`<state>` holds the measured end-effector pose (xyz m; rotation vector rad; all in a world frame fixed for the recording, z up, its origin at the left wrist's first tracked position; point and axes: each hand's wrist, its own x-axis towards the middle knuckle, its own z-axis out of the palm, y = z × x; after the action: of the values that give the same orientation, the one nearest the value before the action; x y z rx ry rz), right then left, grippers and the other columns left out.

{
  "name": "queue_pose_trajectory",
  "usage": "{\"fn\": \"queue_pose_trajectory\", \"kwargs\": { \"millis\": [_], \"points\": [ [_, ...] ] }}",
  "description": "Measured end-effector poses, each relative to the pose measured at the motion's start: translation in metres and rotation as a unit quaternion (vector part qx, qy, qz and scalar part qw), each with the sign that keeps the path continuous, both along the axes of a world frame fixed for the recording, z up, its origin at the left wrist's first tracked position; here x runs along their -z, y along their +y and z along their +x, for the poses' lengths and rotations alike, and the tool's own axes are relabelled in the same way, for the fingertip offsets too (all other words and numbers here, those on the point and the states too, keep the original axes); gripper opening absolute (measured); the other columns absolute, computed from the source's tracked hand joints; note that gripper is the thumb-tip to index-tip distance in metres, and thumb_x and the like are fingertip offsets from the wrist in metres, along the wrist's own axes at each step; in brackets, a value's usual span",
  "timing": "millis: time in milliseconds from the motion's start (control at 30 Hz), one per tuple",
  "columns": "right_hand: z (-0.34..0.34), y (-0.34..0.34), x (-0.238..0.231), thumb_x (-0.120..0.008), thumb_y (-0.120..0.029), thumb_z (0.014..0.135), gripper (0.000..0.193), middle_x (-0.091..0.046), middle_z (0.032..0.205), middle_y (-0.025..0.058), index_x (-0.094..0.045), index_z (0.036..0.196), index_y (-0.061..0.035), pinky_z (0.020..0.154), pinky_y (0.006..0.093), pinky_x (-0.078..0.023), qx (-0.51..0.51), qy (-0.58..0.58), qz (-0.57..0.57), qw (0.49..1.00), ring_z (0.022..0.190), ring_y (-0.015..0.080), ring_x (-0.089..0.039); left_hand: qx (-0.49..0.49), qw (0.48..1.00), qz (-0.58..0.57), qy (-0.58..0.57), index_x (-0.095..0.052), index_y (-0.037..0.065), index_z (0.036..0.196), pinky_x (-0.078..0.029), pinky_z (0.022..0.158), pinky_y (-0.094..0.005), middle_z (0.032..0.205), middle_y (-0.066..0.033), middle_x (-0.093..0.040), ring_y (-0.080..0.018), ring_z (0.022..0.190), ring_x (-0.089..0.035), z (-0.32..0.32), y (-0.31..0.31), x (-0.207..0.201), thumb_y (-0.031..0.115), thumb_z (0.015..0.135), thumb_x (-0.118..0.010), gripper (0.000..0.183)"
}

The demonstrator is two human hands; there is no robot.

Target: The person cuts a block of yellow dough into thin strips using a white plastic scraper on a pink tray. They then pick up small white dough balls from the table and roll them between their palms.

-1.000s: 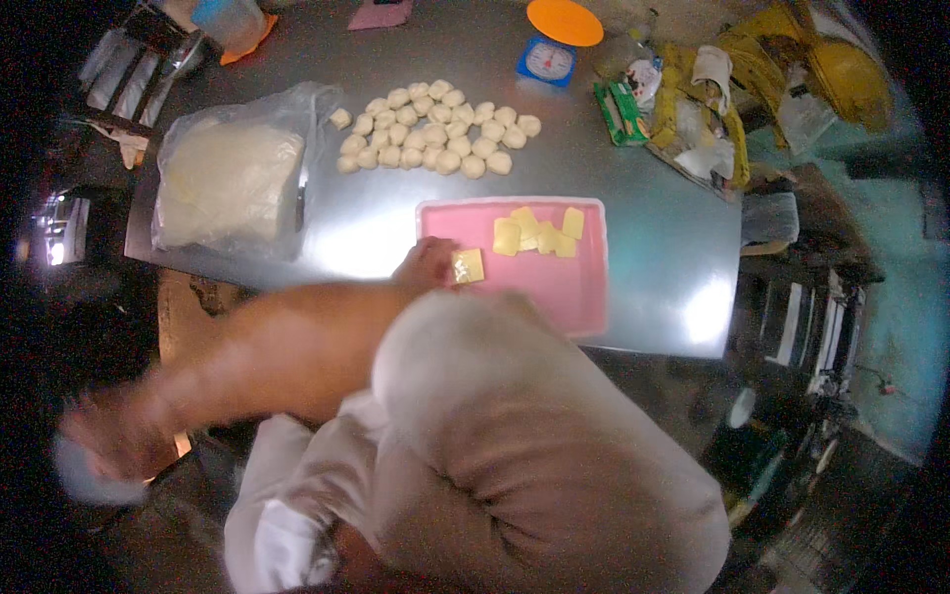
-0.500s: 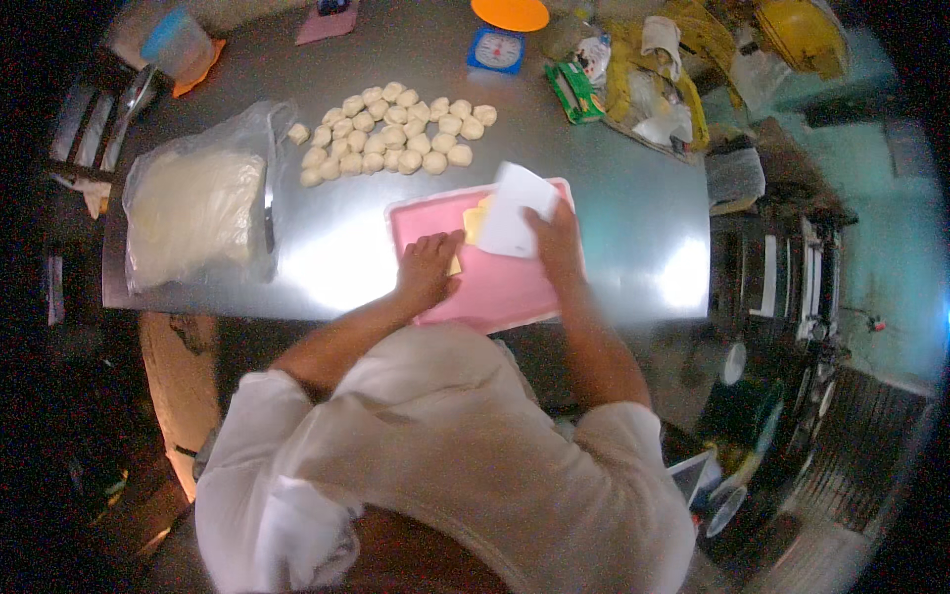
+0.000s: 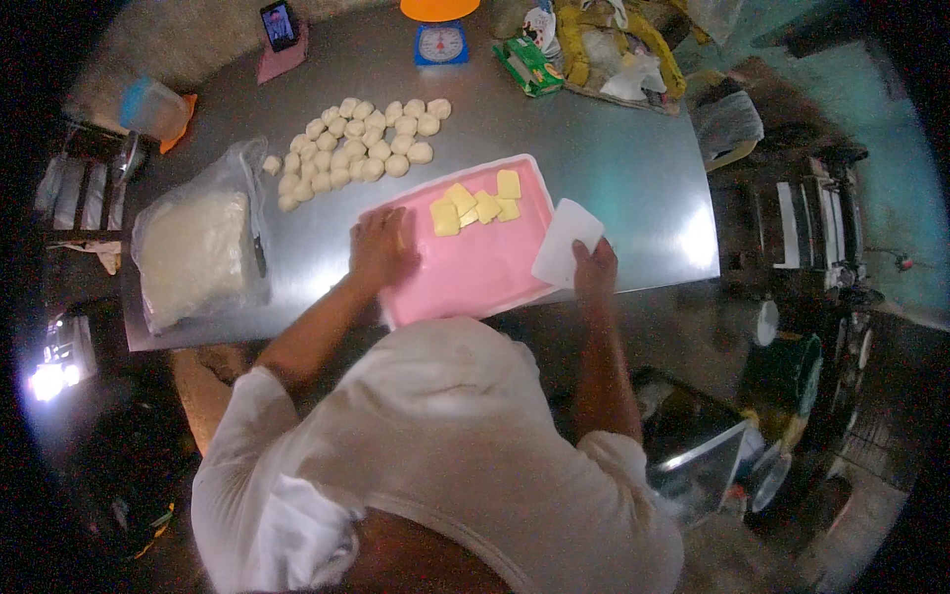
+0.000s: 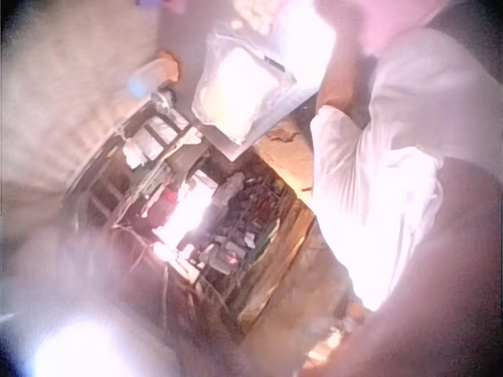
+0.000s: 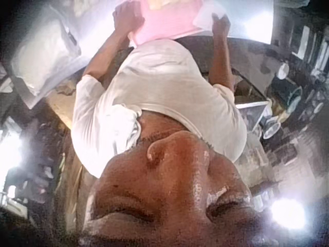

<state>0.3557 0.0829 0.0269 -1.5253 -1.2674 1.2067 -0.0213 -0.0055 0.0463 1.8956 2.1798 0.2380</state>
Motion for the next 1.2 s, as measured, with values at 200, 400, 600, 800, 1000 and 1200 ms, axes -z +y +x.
{"fn": "queue_pose_trajectory", "kwargs": {
  "millis": [200, 400, 600, 800, 1000, 1200],
  "points": [
    [-0.034, 0.034, -0.033, -0.065, -0.015, 0.094, 0.028, -0.074, 0.108, 0.0224, -0.068, 0.118, 0.0001, 0.09, 0.0441, -0.055, -0.115, -0.194, -0.071, 0.972, 0.101, 0.0354, -0.073, 0.092, 0.992, -0.002, -0.092, -0.06, 0.004, 0.13, -0.039, 0.107, -0.0524, 0.13, -0.0173, -0.063, -0.0349, 0.13, -0.054, 0.084, 0.074, -0.012, 0.046, 0.084, -0.074, 0.064],
    [-0.026, 0.037, -0.011, -0.068, -0.015, 0.094, 0.019, -0.072, 0.087, 0.0193, -0.066, 0.104, 0.0014, 0.073, 0.0434, -0.054, -0.125, -0.225, 0.037, 0.966, 0.079, 0.0311, -0.072, -0.014, 0.999, -0.043, -0.016, -0.062, 0.004, 0.126, -0.043, 0.1, -0.0512, 0.125, -0.0185, -0.068, -0.0356, 0.116, -0.065, 0.144, 0.16, 0.021, 0.042, 0.086, -0.072, 0.056],
    [-0.015, 0.033, -0.012, -0.067, -0.02, 0.093, 0.028, -0.069, 0.096, 0.0328, -0.062, 0.11, 0.0021, 0.08, 0.0594, -0.055, -0.184, -0.205, 0.046, 0.96, 0.089, 0.0536, -0.068, -0.073, 0.961, 0.117, -0.238, -0.068, 0.007, 0.119, -0.056, 0.084, -0.0472, 0.108, -0.0164, -0.072, -0.0369, 0.097, -0.071, 0.156, 0.158, 0.042, 0.019, 0.087, -0.073, 0.035],
    [-0.026, 0.052, -0.002, -0.066, -0.017, 0.093, 0.024, -0.073, 0.099, 0.0259, -0.063, 0.108, 0.0008, 0.084, 0.0511, -0.055, -0.191, -0.222, 0.012, 0.956, 0.097, 0.0469, -0.07, -0.111, 0.947, -0.081, -0.29, -0.069, 0.006, 0.114, -0.055, 0.085, -0.0394, 0.103, -0.0138, -0.071, -0.0301, 0.099, -0.07, 0.127, 0.121, -0.002, 0.022, 0.086, -0.077, 0.034],
    [-0.048, 0.074, -0.013, -0.065, -0.016, 0.093, 0.025, -0.071, 0.107, 0.0289, -0.063, 0.11, 0.0015, 0.088, 0.0548, -0.054, -0.177, -0.246, -0.021, 0.953, 0.101, 0.0498, -0.068, -0.143, 0.956, -0.073, -0.244, -0.069, 0.005, 0.118, -0.056, 0.091, -0.043, 0.106, -0.0154, -0.071, -0.0331, 0.103, -0.069, 0.132, 0.027, 0.014, 0.022, 0.084, -0.075, 0.039],
    [-0.053, 0.094, 0.034, -0.069, -0.013, 0.091, 0.028, -0.075, 0.102, 0.0191, -0.064, 0.114, 0.002, 0.082, 0.043, -0.057, -0.228, -0.167, 0.007, 0.959, 0.092, 0.0302, -0.074, -0.092, 0.965, 0.03, -0.243, -0.064, 0.003, 0.125, -0.055, 0.093, -0.0475, 0.118, -0.0206, -0.065, -0.0399, 0.106, -0.065, 0.136, 0.057, -0.007, 0.021, 0.086, -0.073, 0.044]
  ]
}}
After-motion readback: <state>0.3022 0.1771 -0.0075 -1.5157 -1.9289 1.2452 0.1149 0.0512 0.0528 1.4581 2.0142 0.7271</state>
